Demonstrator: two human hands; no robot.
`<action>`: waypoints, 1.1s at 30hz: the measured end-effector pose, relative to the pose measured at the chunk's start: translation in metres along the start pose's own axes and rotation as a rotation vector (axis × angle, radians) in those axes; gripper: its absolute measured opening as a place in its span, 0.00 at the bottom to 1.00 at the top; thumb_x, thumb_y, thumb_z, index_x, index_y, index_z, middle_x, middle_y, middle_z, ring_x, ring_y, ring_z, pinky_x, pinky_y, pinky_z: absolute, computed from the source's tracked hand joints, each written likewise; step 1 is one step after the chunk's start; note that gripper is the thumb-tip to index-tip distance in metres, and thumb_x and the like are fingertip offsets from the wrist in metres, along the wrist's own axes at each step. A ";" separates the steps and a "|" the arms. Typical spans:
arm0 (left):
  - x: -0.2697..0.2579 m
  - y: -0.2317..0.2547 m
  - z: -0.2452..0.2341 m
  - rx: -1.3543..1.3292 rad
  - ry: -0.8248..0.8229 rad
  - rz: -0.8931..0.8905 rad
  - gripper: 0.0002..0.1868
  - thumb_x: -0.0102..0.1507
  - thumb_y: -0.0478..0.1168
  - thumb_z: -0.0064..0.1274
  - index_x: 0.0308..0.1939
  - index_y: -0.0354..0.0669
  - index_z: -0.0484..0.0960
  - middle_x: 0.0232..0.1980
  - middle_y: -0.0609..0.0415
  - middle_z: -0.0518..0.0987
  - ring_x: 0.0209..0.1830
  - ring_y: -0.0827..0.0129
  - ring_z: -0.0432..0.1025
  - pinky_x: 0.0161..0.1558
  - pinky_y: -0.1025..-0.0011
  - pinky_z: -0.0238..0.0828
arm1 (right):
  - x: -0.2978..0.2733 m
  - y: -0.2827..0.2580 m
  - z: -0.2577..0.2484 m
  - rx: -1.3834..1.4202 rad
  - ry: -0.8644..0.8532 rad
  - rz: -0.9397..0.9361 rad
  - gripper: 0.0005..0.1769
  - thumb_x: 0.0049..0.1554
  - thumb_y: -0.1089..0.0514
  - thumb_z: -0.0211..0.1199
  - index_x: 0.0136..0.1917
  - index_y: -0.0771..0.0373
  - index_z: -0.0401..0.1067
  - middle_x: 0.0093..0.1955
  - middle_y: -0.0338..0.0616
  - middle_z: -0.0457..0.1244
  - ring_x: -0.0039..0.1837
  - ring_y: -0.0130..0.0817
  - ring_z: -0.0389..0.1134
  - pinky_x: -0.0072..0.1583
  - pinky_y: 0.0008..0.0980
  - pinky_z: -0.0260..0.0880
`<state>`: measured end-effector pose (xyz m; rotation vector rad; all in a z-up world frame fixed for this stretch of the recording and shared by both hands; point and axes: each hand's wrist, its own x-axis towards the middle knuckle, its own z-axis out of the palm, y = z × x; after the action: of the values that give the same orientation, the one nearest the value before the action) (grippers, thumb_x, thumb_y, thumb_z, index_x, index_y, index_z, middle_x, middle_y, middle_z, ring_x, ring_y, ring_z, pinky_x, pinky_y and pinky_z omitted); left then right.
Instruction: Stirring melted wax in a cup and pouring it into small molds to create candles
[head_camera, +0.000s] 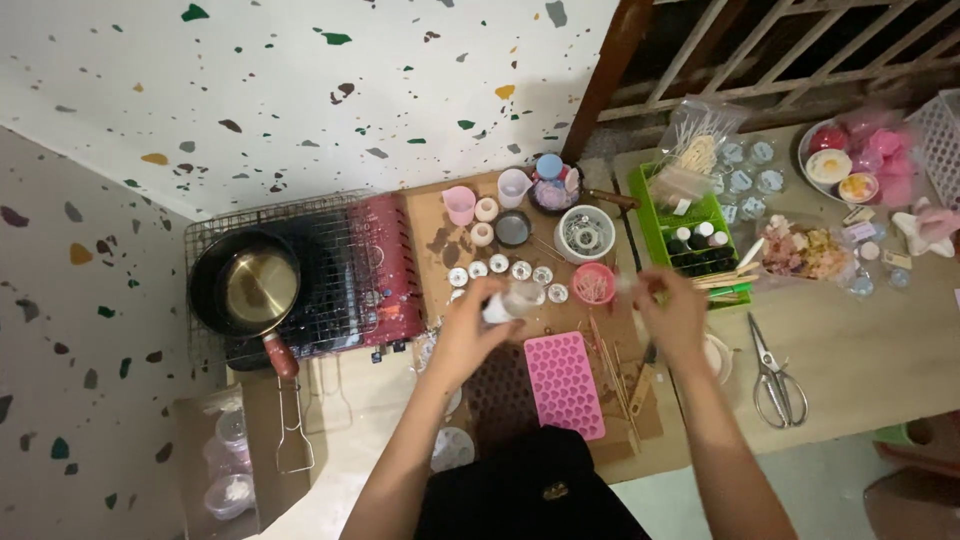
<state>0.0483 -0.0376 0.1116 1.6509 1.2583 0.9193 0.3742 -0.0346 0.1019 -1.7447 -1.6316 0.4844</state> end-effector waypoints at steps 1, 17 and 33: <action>-0.001 0.009 -0.007 0.000 -0.001 0.000 0.28 0.54 0.34 0.67 0.56 0.44 0.74 0.52 0.36 0.83 0.56 0.34 0.75 0.56 0.45 0.72 | -0.011 0.033 0.019 0.000 0.001 0.001 0.10 0.57 0.65 0.68 0.53 0.68 0.77 0.45 0.58 0.70 0.51 0.56 0.72 0.53 0.50 0.72; -0.011 -0.022 -0.037 0.135 0.320 0.037 0.25 0.55 0.46 0.72 0.50 0.43 0.77 0.45 0.46 0.75 0.51 0.44 0.74 0.57 0.51 0.69 | -0.067 0.073 0.175 0.006 -0.119 0.114 0.23 0.51 0.49 0.72 0.60 0.51 0.78 0.47 0.53 0.72 0.51 0.56 0.73 0.53 0.49 0.75; -0.027 -0.067 -0.045 0.464 0.070 0.012 0.28 0.49 0.43 0.72 0.50 0.49 0.78 0.43 0.52 0.74 0.53 0.51 0.70 0.66 0.47 0.58 | -0.069 -0.065 0.127 0.377 -0.399 0.102 0.10 0.57 0.62 0.65 0.52 0.63 0.81 0.39 0.56 0.72 0.42 0.38 0.70 0.47 0.40 0.72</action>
<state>-0.0223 -0.0458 0.0654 1.9937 1.5983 0.7309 0.2315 -0.0745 0.0467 -1.5130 -1.5831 1.1705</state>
